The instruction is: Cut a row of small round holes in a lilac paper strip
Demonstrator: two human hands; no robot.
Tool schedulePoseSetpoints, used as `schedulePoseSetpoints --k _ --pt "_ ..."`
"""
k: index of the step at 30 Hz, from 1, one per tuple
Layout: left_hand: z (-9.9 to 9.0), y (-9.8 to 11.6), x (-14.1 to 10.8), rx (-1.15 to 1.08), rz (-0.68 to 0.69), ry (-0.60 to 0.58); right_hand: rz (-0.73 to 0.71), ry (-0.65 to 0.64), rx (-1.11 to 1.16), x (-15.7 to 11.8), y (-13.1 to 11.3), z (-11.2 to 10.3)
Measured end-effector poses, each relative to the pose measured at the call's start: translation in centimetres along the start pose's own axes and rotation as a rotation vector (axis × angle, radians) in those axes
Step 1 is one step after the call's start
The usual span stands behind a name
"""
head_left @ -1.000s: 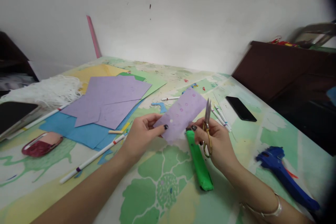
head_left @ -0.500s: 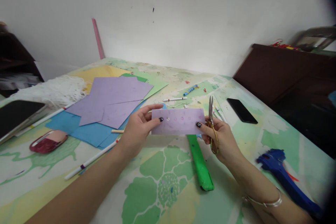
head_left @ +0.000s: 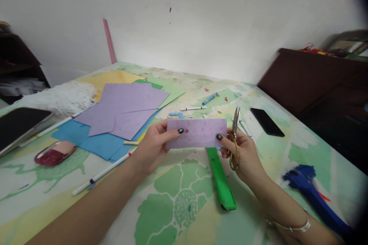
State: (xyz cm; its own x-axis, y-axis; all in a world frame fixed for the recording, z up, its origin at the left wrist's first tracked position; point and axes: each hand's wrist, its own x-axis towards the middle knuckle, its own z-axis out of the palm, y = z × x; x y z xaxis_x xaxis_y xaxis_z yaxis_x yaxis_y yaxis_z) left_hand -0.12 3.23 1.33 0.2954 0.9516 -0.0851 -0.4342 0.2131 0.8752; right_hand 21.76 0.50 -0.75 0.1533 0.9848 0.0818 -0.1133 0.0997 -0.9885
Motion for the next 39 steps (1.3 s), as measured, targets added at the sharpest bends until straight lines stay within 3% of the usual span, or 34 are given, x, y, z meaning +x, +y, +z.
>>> schedulePoseSetpoints --k 6,10,13,15,18,22,29,33,39 --pt "0.0 -0.1 -0.1 -0.056 -0.125 0.017 -0.048 -0.014 -0.062 -0.1 0.0 0.3" --pt "0.2 -0.3 -0.1 -0.031 -0.124 0.104 -0.078 0.011 -0.215 0.3 -0.6 -0.3" --pt "0.3 -0.1 0.1 0.017 -0.085 0.164 -0.029 0.031 -0.611 1.5 -1.2 -1.8" --pt "0.2 -0.1 0.2 0.051 -0.043 0.189 -0.011 0.073 -1.183 2.4 -1.5 -3.1" --pt "0.0 -0.1 0.3 0.107 0.026 0.215 0.038 0.100 -1.436 3.4 -1.5 -4.4" --pt "-0.3 -0.2 0.2 0.200 0.104 0.231 0.080 0.077 -1.594 3.3 -1.3 -4.6" --pt "0.1 0.2 -0.3 0.337 0.235 0.272 -0.009 -0.055 -1.693 1.2 -1.8 -2.3" --pt "0.1 0.1 -0.3 0.359 0.280 0.304 0.008 -0.274 -1.566 -0.6 -1.0 -0.2" --pt "0.0 -0.2 -0.2 0.295 0.245 0.310 0.048 -0.209 -1.406 -1.2 -0.4 0.6"
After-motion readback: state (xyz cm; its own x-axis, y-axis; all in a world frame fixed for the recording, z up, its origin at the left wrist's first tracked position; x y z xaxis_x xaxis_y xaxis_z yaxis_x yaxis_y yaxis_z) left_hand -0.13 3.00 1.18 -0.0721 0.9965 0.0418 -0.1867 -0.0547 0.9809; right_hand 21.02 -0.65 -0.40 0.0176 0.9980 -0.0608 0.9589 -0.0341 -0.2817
